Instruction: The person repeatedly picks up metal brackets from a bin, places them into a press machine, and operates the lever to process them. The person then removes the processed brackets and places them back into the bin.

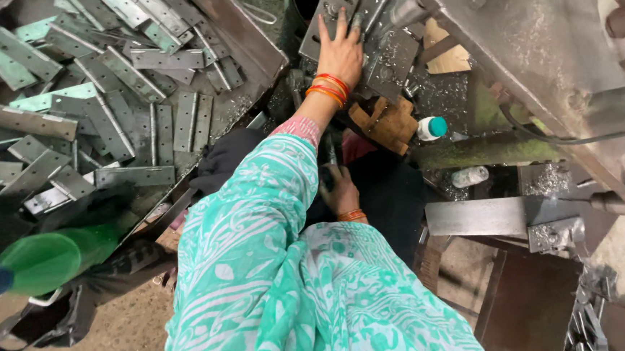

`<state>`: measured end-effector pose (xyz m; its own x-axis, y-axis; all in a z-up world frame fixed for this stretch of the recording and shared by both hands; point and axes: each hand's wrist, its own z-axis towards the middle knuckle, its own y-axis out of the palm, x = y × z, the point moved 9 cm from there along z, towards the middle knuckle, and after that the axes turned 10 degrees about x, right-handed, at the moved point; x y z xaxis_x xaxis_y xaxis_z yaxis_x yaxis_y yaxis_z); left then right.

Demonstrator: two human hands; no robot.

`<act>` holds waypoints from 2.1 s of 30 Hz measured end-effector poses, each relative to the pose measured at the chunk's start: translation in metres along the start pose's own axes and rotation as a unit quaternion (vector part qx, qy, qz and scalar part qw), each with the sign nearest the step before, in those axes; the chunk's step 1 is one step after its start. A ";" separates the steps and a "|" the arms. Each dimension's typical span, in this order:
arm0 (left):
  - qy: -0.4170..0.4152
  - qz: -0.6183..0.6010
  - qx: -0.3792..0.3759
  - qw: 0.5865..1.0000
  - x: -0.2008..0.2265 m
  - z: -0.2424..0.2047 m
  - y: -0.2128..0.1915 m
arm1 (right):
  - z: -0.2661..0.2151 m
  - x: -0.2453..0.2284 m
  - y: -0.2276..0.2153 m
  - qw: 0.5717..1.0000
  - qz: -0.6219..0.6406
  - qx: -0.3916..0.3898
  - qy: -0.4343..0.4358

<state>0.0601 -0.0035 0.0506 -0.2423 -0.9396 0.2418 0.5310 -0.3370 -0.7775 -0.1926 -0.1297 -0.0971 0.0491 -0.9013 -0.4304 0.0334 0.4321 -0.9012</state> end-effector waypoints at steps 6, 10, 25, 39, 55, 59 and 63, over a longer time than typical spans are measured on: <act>-0.091 -0.096 -0.008 0.991 -0.058 -0.023 -0.072 | 0.038 -0.042 -0.063 0.989 0.004 0.033 -0.144; -0.183 -0.095 0.049 0.977 -0.150 -0.085 -0.096 | 0.057 -0.056 -0.096 0.995 -0.006 -0.053 -0.085; -0.341 0.123 -0.020 0.932 -0.283 -0.307 0.020 | 0.064 -0.071 -0.100 0.994 -0.025 -0.052 -0.089; -0.437 -0.059 0.059 0.896 -0.328 -0.292 -0.008 | 0.056 -0.061 -0.083 0.996 -0.032 -0.071 -0.038; -0.201 -0.319 -0.027 0.926 -0.103 -0.029 -0.102 | 0.048 -0.063 -0.085 0.994 -0.050 -0.097 -0.014; -0.195 -0.301 0.018 0.933 -0.060 -0.021 -0.030 | 0.046 -0.059 -0.082 0.991 -0.046 -0.125 0.022; -0.097 -0.210 -0.006 0.973 -0.031 -0.038 -0.002 | 0.052 -0.064 -0.088 0.994 -0.054 -0.095 -0.005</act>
<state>0.0357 0.0282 0.0224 -0.2768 -0.7125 0.6447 0.4075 -0.6947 -0.5928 -0.1464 -0.1083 0.0123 0.0649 -0.9413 -0.3311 -0.1500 0.3189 -0.9358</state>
